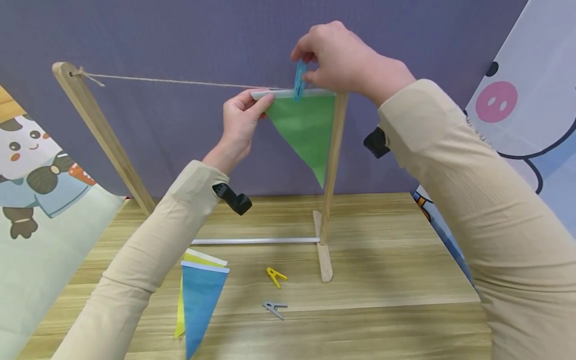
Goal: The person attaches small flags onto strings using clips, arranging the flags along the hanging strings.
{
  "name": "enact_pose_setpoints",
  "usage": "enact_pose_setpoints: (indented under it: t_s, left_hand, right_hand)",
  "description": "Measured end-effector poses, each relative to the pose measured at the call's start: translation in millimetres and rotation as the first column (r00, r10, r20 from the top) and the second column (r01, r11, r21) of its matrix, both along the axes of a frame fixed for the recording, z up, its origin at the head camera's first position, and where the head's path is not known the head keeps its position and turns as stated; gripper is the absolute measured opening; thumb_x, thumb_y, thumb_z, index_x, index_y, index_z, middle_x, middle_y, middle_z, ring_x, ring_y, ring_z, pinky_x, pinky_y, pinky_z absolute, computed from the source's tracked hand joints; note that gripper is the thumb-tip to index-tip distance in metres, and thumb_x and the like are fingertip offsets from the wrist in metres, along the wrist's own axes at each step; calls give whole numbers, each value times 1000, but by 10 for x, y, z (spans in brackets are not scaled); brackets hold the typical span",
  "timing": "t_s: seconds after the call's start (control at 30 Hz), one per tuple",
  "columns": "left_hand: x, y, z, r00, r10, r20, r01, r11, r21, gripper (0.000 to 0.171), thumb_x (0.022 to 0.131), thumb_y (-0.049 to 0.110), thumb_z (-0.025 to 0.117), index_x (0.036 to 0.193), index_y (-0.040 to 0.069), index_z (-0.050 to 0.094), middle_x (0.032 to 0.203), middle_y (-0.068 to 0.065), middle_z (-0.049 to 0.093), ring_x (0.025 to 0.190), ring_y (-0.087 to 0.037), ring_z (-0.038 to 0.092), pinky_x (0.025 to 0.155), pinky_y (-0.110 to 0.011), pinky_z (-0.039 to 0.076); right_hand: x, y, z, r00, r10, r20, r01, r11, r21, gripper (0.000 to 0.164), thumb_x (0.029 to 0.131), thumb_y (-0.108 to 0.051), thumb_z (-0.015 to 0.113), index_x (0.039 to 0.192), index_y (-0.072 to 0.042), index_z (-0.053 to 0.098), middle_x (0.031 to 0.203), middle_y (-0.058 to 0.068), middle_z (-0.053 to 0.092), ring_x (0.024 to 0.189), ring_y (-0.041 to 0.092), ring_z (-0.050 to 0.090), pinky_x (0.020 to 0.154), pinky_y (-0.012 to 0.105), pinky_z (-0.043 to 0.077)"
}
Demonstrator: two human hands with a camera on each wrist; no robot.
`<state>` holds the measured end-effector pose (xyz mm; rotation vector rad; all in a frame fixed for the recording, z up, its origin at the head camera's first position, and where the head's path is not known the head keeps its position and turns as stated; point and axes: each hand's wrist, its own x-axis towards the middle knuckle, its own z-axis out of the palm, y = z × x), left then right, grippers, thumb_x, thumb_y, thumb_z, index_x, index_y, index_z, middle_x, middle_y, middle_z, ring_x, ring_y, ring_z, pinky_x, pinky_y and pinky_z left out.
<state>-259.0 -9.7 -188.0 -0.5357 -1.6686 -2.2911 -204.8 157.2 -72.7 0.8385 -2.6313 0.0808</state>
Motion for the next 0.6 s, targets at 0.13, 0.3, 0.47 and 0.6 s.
enact_pose_setpoints:
  t_s: [0.13, 0.3, 0.47, 0.6]
  left_hand:
    - [-7, -13, -32, 1000, -2, -10, 2, 1000, -6, 16, 85, 1, 67, 97, -9, 65, 70, 5, 61, 61, -6, 52, 60, -21, 45]
    - [-25, -48, -74, 1000, -16, -24, 16, 1000, -4, 10, 84, -1, 67, 92, -7, 64, 70, 5, 60, 62, -6, 53, 61, -20, 46]
    - [-41, -97, -120, 999, -31, -24, 31, 1000, -6, 7, 83, -2, 68, 88, -3, 64, 70, 4, 60, 65, -6, 55, 67, -22, 49]
    - [-57, -137, -160, 1000, -17, -16, 16, 1000, -17, 6, 82, -3, 68, 86, -1, 63, 70, 4, 60, 66, -7, 56, 71, -24, 49]
  right_hand:
    - [6, -4, -9, 1000, -2, 2, 2, 1000, 16, 37, 88, -4, 62, 122, 7, 55, 114, 25, 55, 105, 37, 49, 90, 49, 40]
    - [44, -21, -28, 1000, -22, -17, 23, 999, 31, 45, 88, -7, 64, 129, 4, 50, 122, 24, 51, 109, 39, 47, 91, 52, 40]
    - [114, -49, -47, 999, -7, -51, 9, 1000, 29, 51, 87, -7, 65, 134, 1, 46, 129, 24, 46, 113, 41, 45, 93, 54, 40]
    - [166, -54, -62, 997, 27, -77, -25, 999, 23, 50, 87, -6, 65, 132, 1, 48, 128, 24, 46, 114, 41, 44, 93, 53, 39]
